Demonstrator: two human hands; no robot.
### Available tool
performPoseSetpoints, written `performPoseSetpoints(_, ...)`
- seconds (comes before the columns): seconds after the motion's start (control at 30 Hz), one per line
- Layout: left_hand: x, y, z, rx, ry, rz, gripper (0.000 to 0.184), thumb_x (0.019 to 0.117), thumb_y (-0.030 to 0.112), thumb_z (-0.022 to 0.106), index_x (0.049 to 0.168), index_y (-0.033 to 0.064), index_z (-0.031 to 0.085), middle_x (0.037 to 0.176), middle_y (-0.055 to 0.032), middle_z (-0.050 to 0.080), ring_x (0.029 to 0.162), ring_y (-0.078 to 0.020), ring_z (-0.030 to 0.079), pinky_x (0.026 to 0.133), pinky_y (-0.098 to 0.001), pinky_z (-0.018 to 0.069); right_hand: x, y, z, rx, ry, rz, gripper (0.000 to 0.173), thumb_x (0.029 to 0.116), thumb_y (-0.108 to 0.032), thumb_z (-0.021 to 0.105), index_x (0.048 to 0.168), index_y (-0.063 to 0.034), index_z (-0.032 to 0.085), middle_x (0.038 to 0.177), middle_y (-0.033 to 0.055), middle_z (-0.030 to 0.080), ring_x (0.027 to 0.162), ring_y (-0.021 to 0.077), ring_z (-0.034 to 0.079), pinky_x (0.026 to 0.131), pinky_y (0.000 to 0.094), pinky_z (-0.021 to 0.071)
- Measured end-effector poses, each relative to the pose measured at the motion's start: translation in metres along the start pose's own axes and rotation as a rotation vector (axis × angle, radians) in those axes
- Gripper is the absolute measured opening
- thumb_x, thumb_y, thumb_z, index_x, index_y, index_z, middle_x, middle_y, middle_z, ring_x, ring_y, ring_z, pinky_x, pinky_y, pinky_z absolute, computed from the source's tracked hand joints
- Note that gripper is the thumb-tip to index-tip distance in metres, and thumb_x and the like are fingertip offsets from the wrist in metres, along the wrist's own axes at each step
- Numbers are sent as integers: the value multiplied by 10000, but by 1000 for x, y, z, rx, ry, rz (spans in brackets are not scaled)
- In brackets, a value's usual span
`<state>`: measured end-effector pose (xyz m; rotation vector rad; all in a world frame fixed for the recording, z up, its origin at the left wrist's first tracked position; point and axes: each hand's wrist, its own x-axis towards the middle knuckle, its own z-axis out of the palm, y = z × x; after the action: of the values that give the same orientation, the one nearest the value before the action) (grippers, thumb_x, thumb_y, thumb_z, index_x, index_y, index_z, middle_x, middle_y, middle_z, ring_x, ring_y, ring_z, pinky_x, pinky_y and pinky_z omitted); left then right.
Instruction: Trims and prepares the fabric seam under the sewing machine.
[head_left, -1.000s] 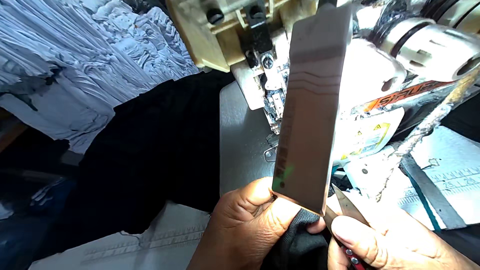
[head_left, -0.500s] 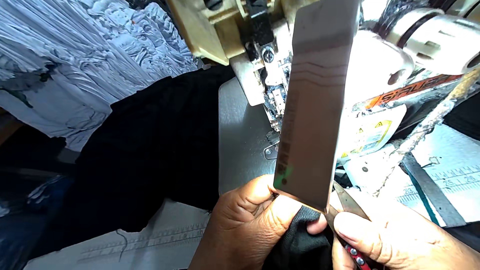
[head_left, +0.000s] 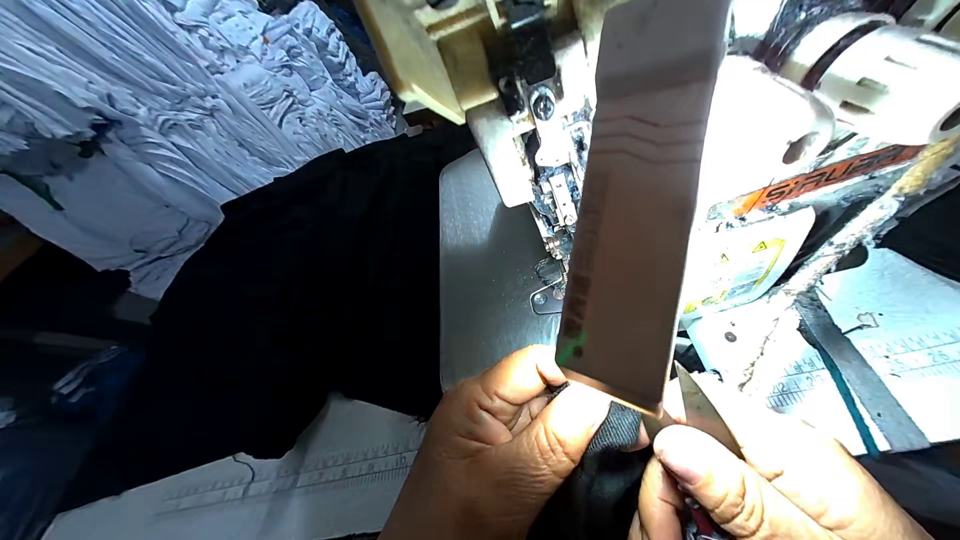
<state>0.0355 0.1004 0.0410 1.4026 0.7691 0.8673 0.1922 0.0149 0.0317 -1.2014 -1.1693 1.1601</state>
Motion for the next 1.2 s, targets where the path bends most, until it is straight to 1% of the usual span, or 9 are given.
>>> performPoseSetpoints(0.13,0,0,-3,-11,-23,7,200,931,28,629,918,183,756,802,92,731,745,39,676,696,-139,565,-2,2,0,157,97,-82,217,1091,-169,453,1064,-29,617,722,-81,654,653,-41,632,578,145,517)
performPoseSetpoints(0.2,0,1,-2,-13,14,8,219,933,9,614,913,183,745,785,92,721,726,45,666,682,-129,558,-3,-2,-10,294,199,-190,189,1100,-210,441,1073,-114,602,769,-102,680,692,-28,671,608,136,560)
performPoseSetpoints(0.27,0,-1,-3,5,14,19,208,937,16,618,927,178,748,788,93,716,723,49,658,680,-125,553,-3,-11,-27,341,260,-240,170,1101,-202,438,1101,-135,594,768,-59,727,678,34,717,606,154,588)
performPoseSetpoints(0.3,0,-1,-3,14,14,23,203,931,19,624,921,178,749,784,96,715,719,52,656,675,-123,552,-4,-14,-32,327,248,-237,154,1099,-191,445,1108,-132,586,779,-47,734,686,47,728,615,160,602)
performPoseSetpoints(0.37,1,-1,-3,25,22,16,206,919,26,635,891,193,753,764,104,713,706,56,655,663,-119,548,-8,-15,-31,204,126,-176,164,1094,-221,462,1098,-120,591,833,-89,710,727,-25,678,632,138,555)
performPoseSetpoints(0.5,0,-2,-3,-3,14,7,180,914,56,658,870,196,761,757,88,719,706,38,671,664,-139,564,-9,-11,-14,22,-98,-48,311,1101,-200,438,1092,53,619,742,-11,650,652,-13,615,599,171,512)
performPoseSetpoints(0.67,1,-2,-6,-5,-25,-1,165,931,87,655,833,170,758,746,68,712,706,24,671,669,-150,567,-3,-7,-9,-74,-113,-14,298,1099,-168,431,1108,56,628,712,13,631,622,-2,589,583,166,488)
performPoseSetpoints(0.8,1,-2,-7,50,-33,7,200,944,71,621,820,167,747,735,78,692,694,31,651,657,-144,553,-1,-7,-10,-84,-98,22,288,1101,-184,430,1097,26,626,713,-18,633,608,-26,581,556,147,475)
performPoseSetpoints(1.2,0,-2,-6,129,6,31,244,951,62,581,782,174,716,714,96,654,681,36,626,641,-140,536,1,-8,-15,-146,-137,32,308,1103,-200,426,1121,27,633,714,-10,626,613,-14,583,574,158,484)
